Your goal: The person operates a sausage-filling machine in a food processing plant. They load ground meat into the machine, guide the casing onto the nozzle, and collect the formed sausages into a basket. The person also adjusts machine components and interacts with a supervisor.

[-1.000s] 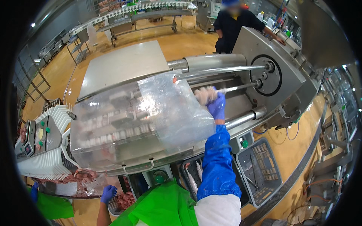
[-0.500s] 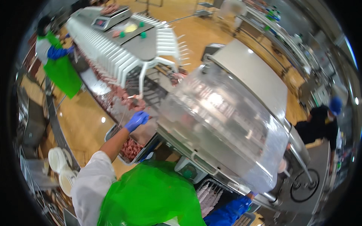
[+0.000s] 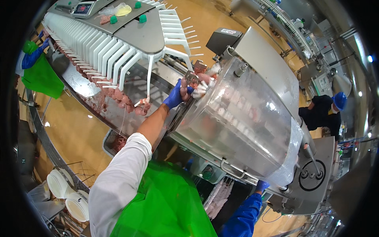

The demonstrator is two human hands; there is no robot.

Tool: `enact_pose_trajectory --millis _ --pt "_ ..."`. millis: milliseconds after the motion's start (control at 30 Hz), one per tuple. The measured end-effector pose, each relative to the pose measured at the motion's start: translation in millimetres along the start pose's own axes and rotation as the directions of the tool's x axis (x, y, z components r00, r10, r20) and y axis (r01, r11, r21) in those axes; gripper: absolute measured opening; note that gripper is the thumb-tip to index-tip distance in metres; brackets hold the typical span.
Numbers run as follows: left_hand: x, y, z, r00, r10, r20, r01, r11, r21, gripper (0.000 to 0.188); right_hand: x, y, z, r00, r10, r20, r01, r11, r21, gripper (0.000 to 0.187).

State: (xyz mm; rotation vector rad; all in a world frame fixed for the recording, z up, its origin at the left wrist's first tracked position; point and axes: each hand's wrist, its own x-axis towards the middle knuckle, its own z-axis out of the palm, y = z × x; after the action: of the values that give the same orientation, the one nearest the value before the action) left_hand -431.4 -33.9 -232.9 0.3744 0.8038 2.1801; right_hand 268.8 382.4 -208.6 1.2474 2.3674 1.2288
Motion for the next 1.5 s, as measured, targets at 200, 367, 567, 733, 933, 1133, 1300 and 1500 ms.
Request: enact_pose_trajectory --millis 200,367,567,733,933,1133,1300,1500 --pt "-118 -10 -30 0.869 -0.472 -0.152 0.443 0.877 -0.187 0.067 -9 -8 21 0.99 0.099 0.104 -0.091 0.993 -0.078 0.015" --pt "-255 -11 -75 0.823 -0.428 -0.373 0.481 0.875 0.057 0.04 18 -40 -54 0.981 0.006 0.196 -0.03 0.992 0.119 0.019" --pt "-338 0 -81 0.77 -0.339 -0.54 0.461 0.881 0.105 0.032 -18 -43 -112 0.956 0.26 -0.139 -0.135 0.804 0.579 0.031" --pt "-380 13 -102 0.843 -0.405 -0.355 0.485 0.857 0.173 0.031 -59 -72 -233 0.837 0.512 -0.195 0.0 0.357 0.934 0.036" --pt "-377 52 -38 0.957 -0.181 -0.226 0.279 0.782 0.557 0.033 -168 -190 -343 0.978 0.156 0.137 -0.091 -0.269 0.959 0.02" --pt "-342 63 -22 0.93 -0.326 0.172 0.188 0.821 0.539 0.037 -164 -355 -575 0.8 -0.434 -0.414 0.171 -0.496 0.851 0.064" --pt "-300 165 -54 0.922 -0.339 0.187 0.001 0.486 0.874 0.039 -144 -386 -615 0.825 -0.564 0.023 -0.388 -0.536 0.75 0.015" --pt "-233 181 -35 0.981 -0.194 0.012 0.123 0.669 0.733 0.042 -167 -412 -642 0.652 -0.753 -0.091 -0.395 -0.44 0.806 0.014"
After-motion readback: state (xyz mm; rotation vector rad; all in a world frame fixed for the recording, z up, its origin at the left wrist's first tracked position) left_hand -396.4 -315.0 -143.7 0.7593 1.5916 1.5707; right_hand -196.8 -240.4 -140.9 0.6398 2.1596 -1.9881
